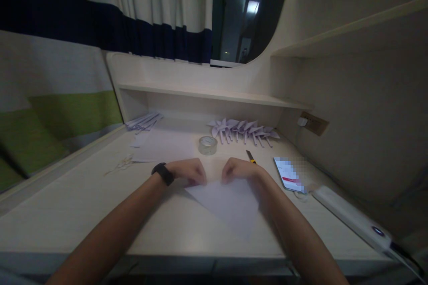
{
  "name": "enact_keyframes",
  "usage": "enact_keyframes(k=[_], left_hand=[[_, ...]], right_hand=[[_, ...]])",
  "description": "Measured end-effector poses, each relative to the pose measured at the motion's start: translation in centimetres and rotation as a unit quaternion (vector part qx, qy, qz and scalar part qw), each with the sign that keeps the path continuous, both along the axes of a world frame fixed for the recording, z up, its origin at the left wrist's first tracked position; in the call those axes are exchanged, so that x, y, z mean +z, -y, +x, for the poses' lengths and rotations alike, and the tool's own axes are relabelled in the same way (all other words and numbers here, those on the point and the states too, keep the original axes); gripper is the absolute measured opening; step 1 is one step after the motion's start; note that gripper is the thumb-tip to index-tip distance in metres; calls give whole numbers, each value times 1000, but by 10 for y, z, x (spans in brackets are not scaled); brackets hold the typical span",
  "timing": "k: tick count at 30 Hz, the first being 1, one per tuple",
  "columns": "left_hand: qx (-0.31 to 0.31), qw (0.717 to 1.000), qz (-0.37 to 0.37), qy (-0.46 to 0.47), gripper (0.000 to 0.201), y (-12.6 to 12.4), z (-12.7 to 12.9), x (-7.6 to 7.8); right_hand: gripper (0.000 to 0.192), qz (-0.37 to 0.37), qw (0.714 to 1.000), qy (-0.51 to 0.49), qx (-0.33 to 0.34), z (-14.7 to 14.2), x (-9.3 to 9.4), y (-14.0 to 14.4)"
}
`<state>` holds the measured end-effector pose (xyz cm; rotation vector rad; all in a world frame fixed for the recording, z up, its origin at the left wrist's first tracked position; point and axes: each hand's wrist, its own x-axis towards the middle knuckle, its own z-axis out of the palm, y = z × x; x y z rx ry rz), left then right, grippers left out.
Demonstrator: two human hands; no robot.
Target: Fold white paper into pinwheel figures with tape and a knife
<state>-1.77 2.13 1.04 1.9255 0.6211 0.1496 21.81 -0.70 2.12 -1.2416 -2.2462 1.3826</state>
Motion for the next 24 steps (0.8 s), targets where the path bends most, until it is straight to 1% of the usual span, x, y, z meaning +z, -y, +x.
enact_keyframes(k=[3,5,7,10,13,14,16,17,19,21,24], left_hand=[[5,999,-30,-10,15,-2,-9,6],[41,998,-44,-22,11,-5,-19,10],[80,995,-42,-35,7,-8,-30,13],[116,992,-34,-35,4,-16,-43,19],[191,981,3,6,5,-23,-45,23],[220,975,27,23,6,-24,-43,23],[248,964,82,54,12,-23,-33,22],[236,963,111,70,15,-21,-26,21],[158,970,164,80,21,-13,-10,17],[81,973,202,76,18,-4,6,11],[23,969,240,62,19,5,22,1]], right_hand=[[14,14,1000,8,-20,9,4,-2],[13,25,999,9,-38,13,3,-4],[13,32,998,11,-55,13,1,-5],[14,34,997,14,-73,10,-7,-8],[13,39,996,17,-84,6,-14,-10],[12,42,995,16,-88,5,-15,-10],[12,48,994,10,-93,3,-16,-10],[12,48,995,6,-92,1,-17,-9],[13,49,995,-7,-85,-2,-17,-8],[13,51,996,-19,-73,-7,-17,-7],[12,50,997,-28,-53,-12,-19,-6]])
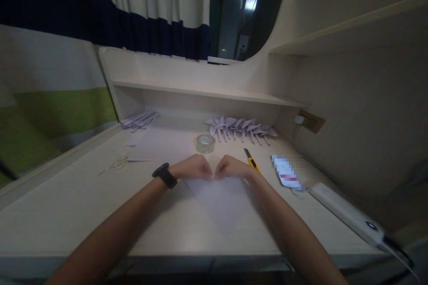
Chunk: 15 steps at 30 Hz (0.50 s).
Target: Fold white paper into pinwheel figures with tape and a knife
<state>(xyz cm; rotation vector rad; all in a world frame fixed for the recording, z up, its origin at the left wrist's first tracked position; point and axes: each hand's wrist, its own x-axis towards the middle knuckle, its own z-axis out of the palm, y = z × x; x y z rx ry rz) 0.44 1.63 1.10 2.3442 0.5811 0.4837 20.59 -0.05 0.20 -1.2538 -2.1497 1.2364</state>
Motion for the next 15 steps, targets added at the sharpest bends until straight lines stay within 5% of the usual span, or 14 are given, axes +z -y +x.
enact_keyframes(k=[5,15], left_hand=[[0,999,-15,-40,18,-5,-1,-10],[54,989,-120,-60,11,-19,-31,1]], right_hand=[[14,-13,1000,16,2,2,1,1],[13,-149,988,21,-28,32,21,3]])
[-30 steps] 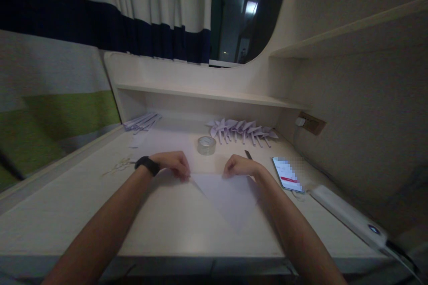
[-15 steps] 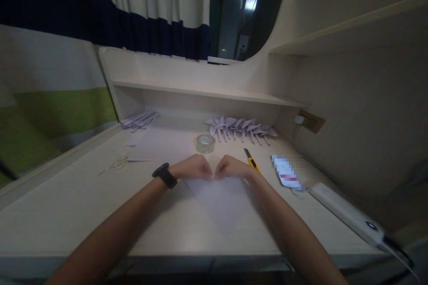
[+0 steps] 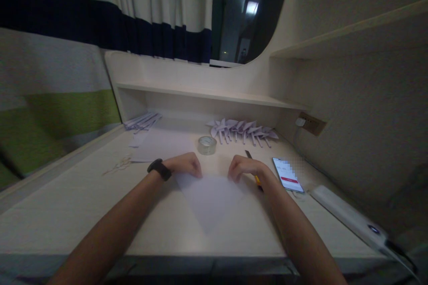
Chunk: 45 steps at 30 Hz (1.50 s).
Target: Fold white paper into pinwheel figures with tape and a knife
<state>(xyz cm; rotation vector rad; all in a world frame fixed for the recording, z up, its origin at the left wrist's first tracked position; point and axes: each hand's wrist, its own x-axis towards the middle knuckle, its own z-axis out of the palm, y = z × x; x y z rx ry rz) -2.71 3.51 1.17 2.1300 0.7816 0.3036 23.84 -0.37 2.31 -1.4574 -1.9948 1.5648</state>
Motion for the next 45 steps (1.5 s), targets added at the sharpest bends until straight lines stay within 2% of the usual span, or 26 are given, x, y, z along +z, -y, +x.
enact_keyframes(k=[2,4,6,8,10,12,14,16,18,21,25,27,30,33,38,45], left_hand=[[21,1000,-10,-2,10,-5,-7,0],[54,998,-15,14,12,-10,-14,-1],[97,994,-22,55,19,-14,-19,0],[154,981,-32,115,27,-16,-19,0],[223,954,-54,193,32,-16,-15,-1],[279,914,-86,283,35,-16,-6,-4],[299,873,-125,365,38,-15,4,-10],[304,840,-155,422,40,-13,15,-16],[296,823,-169,454,40,-10,24,-21],[252,833,-190,455,39,-1,33,-23],[197,881,-205,379,41,9,34,-18],[186,897,-199,349,43,8,29,-15],[191,902,-165,349,43,0,18,-13],[208,914,-126,324,37,-11,7,-15],[196,934,-143,260,33,-21,-4,-20],[162,921,-201,293,32,-21,-8,-20]], right_hand=[[16,-16,1000,13,9,9,1,-1],[16,10,1000,7,-20,17,-1,-4],[13,74,992,-40,-99,20,-5,-9],[13,126,963,-130,-202,19,-12,-15],[26,107,923,-253,-268,15,-18,-20],[39,42,885,-365,-285,7,-23,-23],[41,-8,855,-435,-282,-4,-26,-23],[34,-12,840,-462,-285,-17,-29,-20],[30,-2,843,-461,-276,-31,-32,-17],[29,19,848,-446,-285,-44,-38,-16],[32,69,840,-428,-326,-39,-45,-22],[29,67,863,-401,-301,-30,-46,-25],[24,42,912,-339,-229,-17,-46,-27],[25,36,931,-308,-194,-9,-46,-26],[27,41,932,-305,-191,-5,-46,-27],[31,39,918,-342,-195,-6,-37,-21]])
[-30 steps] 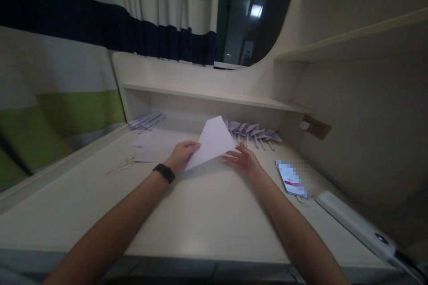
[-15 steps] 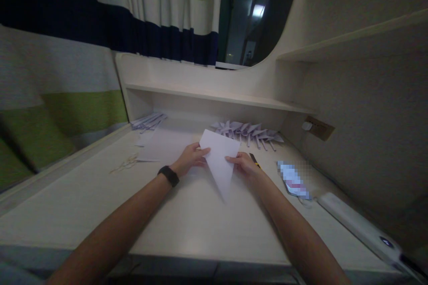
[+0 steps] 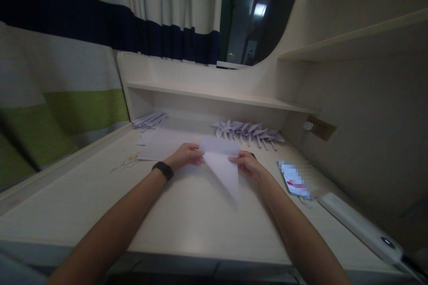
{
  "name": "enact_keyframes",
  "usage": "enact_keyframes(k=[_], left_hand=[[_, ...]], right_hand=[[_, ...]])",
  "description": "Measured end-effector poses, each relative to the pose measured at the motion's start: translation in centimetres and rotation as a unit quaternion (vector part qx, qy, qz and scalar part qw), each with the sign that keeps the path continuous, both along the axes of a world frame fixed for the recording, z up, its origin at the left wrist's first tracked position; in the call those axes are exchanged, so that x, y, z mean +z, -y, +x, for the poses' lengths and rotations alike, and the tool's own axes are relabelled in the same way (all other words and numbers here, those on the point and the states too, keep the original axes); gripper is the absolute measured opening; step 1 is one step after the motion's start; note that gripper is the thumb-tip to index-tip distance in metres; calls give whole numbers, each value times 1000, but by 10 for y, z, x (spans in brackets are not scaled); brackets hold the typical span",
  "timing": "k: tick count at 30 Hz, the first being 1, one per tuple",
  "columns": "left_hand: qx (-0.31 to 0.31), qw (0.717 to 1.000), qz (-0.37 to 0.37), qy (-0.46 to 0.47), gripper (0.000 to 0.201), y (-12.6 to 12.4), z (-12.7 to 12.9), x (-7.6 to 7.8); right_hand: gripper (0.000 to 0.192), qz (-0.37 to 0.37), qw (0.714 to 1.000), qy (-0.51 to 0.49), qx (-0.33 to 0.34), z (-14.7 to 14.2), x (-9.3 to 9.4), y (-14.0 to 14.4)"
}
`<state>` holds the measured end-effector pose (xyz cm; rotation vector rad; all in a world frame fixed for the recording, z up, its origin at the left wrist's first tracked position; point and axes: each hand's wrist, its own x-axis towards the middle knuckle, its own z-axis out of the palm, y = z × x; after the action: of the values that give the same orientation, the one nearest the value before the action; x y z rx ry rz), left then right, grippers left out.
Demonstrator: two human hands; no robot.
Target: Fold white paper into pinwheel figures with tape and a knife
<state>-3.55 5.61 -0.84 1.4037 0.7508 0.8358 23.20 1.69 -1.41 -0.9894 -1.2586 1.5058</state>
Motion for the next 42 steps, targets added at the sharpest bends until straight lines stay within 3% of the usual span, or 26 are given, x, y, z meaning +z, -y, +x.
enact_keyframes(k=[4,8,11,14,18,20,23,26,30,33,36,39,42], left_hand=[[6,998,-27,51,27,-1,0,-1],[4,992,-48,117,35,1,5,2],[-35,986,-83,138,41,5,12,4],[-59,984,-106,131,46,8,19,3],[13,986,-67,150,44,7,24,-2],[59,987,-32,148,41,7,25,-2],[98,986,-6,135,40,7,22,1],[142,980,23,138,39,9,20,9],[180,971,105,114,38,15,19,26],[172,964,191,71,36,29,21,40],[184,936,300,-25,17,45,24,50],[174,905,377,-90,9,53,28,50],[156,903,384,-117,8,54,32,43]], right_hand=[[32,1,999,-38,-2,0,4,1],[34,18,997,-36,-61,-11,7,1],[35,95,983,13,-154,-27,6,4],[40,219,941,129,-221,-41,-1,11],[50,313,890,282,-177,-49,-10,21],[51,334,879,310,-139,-50,-9,24],[45,323,900,285,-71,-51,0,26],[50,294,937,190,-12,-49,14,25],[40,232,968,83,-55,-47,27,25],[44,233,968,62,-64,-45,37,28],[52,278,955,83,-63,-42,49,34],[42,297,947,111,-57,-38,58,40],[26,277,953,108,-61,-37,59,41]])
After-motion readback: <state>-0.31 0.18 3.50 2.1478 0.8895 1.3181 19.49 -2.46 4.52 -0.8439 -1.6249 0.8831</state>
